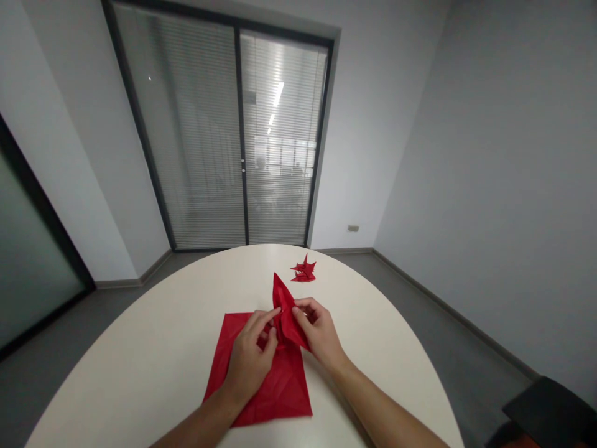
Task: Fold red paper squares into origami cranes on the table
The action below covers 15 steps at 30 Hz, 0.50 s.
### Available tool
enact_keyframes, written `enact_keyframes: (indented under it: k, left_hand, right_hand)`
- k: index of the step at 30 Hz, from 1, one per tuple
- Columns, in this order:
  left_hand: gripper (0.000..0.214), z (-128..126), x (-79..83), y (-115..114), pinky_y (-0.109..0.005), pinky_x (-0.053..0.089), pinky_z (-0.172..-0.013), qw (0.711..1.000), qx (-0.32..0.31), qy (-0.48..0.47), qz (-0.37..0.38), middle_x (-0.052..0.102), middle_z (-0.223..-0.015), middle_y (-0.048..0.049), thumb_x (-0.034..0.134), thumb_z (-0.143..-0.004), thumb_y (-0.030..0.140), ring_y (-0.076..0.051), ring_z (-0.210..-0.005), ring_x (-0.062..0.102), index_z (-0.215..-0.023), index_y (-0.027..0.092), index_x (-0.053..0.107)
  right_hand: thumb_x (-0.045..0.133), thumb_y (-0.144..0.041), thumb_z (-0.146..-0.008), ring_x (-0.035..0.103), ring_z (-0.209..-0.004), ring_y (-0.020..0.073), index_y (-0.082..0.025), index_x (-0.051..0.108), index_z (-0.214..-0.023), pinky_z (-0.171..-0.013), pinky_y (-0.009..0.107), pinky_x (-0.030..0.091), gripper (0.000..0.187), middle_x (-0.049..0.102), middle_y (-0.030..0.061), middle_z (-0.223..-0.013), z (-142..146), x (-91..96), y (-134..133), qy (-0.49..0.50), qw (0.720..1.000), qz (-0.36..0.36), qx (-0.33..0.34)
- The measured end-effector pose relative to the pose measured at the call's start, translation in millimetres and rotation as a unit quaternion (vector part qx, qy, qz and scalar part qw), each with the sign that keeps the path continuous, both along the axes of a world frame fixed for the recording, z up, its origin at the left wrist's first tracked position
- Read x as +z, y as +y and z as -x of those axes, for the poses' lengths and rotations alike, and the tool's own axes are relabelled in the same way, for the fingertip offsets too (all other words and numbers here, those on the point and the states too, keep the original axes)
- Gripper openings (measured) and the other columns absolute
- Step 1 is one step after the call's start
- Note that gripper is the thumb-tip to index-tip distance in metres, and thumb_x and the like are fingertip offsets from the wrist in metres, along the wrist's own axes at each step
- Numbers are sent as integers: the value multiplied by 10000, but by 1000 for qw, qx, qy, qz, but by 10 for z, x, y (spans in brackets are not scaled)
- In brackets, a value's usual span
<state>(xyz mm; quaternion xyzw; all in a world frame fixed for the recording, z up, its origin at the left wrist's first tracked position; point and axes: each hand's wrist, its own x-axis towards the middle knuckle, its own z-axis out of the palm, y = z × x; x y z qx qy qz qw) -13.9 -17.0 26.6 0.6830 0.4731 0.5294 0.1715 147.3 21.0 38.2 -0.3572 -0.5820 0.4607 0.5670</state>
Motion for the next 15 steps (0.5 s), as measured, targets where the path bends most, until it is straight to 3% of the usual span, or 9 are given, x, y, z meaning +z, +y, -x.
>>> enact_keyframes:
  k: [4,10,15]
  left_hand:
    - [340,21,32,9,-298,567,-760,1000,20,-13,18,661,-1076,-60,475,-931,205,-181,-898,660,-1229,228,638]
    - [309,50,57,-7,-309,579,-777,999,9,-40,23,646,-1139,-79,472,-959,280,-203,-998,655,-1220,221,627]
    - [233,83,111,-23,-394,540,-938,997,42,-58,-4,585,-1303,-96,477,-960,320,-248,-1201,580,-1052,221,667]
  right_hand:
    - [665,-445,-879,644,-960,230,-191,694,-951,-838,348,507,266,706,88,-1032,-16,59,-14,-9,999,-34,-33]
    - [667,-449,-879,643,-771,183,-214,640,-952,-700,293,496,248,712,33,-860,-23,41,-3,43,998,-23,-40]
    - [679,-463,-869,669,-855,201,-209,624,-959,-745,299,502,275,721,45,-887,-36,69,-4,62,998,-14,-8]
